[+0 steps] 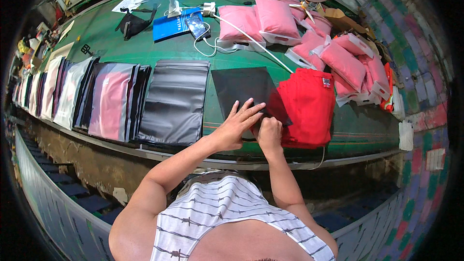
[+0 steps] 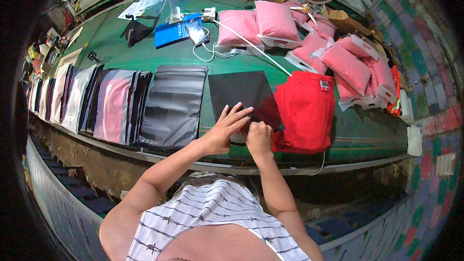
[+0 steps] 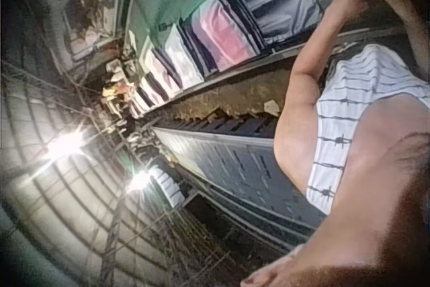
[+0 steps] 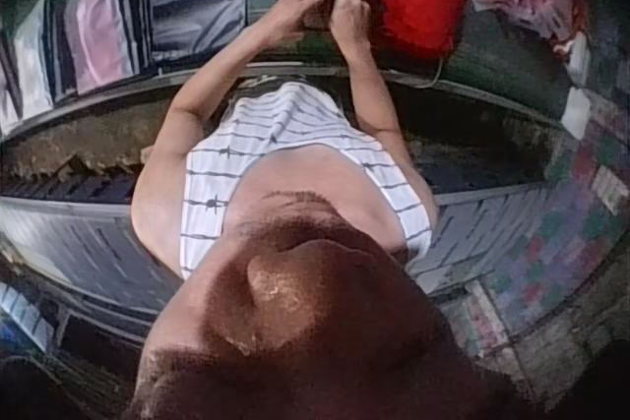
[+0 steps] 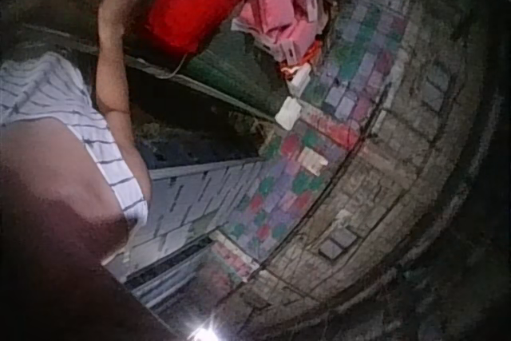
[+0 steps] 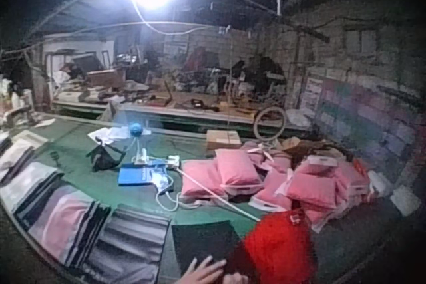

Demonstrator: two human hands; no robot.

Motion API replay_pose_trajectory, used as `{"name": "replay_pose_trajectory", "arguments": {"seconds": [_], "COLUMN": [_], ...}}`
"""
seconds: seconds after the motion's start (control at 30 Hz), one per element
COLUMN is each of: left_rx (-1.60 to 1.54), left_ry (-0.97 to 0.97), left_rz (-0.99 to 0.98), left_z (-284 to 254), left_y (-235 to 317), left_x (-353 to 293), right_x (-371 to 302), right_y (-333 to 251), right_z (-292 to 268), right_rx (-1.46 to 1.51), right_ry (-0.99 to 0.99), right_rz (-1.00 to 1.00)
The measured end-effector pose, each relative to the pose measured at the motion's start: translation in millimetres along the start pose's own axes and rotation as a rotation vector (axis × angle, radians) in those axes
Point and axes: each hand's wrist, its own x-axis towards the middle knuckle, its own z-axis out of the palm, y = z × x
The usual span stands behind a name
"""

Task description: The person folds red shirts and places each into a black plastic bag on a green workbench. The sealed bags are stacked in a row. The person repeats this process for multiple shirts throughout the clip.

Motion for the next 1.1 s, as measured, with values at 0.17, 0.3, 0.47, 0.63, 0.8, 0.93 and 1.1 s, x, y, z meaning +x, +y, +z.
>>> {"name": "replay_pose_trajectory", "arguments": {"seconds": [0.17,0.3,0.47,0.63,0.8,0.93,1.1], "left_rx": [0.243,0.379,0.457,0.308,0.125,0.139,0.213], "left_ry": [0.039,0.039,0.066,0.153,0.185,0.152,0.015], "left_rz": [-0.062,-0.091,-0.059,-0.032,-0.003,0.081,0.102], "left_z": [15.1,24.8,29.8,35.2,40.3,48.1,57.1], "left_y": [-13.7,-24.8,-33.9,-43.0,-47.0,-50.3,-49.3], "left_x": [-2.7,-4.9,-9.4,-8.4,-11.0,-16.3,-34.4], "right_x": [12.8,16.6,18.1,7.4,-5.8,-15.7,-21.9], "right_y": [-4.6,-8.9,-13.3,-15.0,-1.9,8.8,17.0], "right_z": [2.0,-7.2,-12.2,11.7,76.3,115.2,123.3], "right_rx": [0.095,0.159,0.237,0.159,0.070,-0.049,-0.037], "right_ry": [0.067,0.014,0.012,0.022,-0.004,-0.044,-0.346], "right_rz": [0.063,0.056,0.040,0.043,0.028,-0.066,0.116]}}
